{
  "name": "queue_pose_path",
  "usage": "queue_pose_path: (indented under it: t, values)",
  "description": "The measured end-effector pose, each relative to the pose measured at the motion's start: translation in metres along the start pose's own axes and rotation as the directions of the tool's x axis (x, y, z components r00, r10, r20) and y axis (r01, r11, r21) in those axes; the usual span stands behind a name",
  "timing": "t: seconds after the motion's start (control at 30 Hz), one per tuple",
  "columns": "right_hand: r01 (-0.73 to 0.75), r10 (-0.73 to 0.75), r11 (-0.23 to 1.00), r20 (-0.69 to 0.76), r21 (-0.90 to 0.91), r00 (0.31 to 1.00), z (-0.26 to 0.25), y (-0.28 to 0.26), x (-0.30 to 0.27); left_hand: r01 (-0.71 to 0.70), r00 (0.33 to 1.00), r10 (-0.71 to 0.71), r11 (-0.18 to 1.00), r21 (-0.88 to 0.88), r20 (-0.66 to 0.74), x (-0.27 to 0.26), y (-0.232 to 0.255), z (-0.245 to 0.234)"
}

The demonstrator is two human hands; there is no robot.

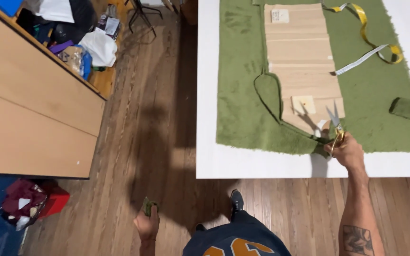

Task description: Cutting out pieces of green fabric using paper patterns and scissors.

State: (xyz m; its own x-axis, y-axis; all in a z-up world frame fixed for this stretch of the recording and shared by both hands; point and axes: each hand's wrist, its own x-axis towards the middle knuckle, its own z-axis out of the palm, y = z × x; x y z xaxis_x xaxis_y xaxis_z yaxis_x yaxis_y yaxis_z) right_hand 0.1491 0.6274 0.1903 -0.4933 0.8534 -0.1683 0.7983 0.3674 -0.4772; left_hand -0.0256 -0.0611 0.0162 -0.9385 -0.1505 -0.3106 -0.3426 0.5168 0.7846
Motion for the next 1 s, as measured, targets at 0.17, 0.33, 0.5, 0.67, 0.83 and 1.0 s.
queue_pose_path:
  t: [0.17,0.33,0.5,0.67,0.83,1.0]
  values:
    - [-0.007,0.017,0.985,0.056,-0.175,0.998,-0.004,0.017,0.022,-0.090,0.996,0.089,0.988,0.124,0.020,-0.008,0.034,0.033]
    - [0.066,-0.048,0.934,0.059,-0.352,0.997,-0.017,-0.017,0.005,-0.183,0.982,0.178,0.981,0.068,0.065,-0.005,0.051,0.059]
    - [0.085,-0.083,0.988,0.025,-0.129,0.996,-0.018,-0.088,-0.014,-0.249,0.969,0.249,0.968,0.042,0.005,0.000,0.060,0.068]
    - [0.181,-0.285,0.898,0.217,0.401,0.934,0.056,-0.126,0.004,-0.244,0.968,0.247,0.968,0.064,-0.048,0.006,0.057,0.068]
    - [-0.058,-0.261,0.852,0.520,0.520,0.813,0.115,-0.177,0.022,-0.204,0.970,0.217,0.972,0.120,-0.108,0.011,0.025,0.055]
    - [0.062,-0.153,0.754,0.083,0.654,0.985,0.119,-0.158,0.064,0.089,0.994,-0.085,0.995,0.044,-0.074,0.037,-0.028,0.011]
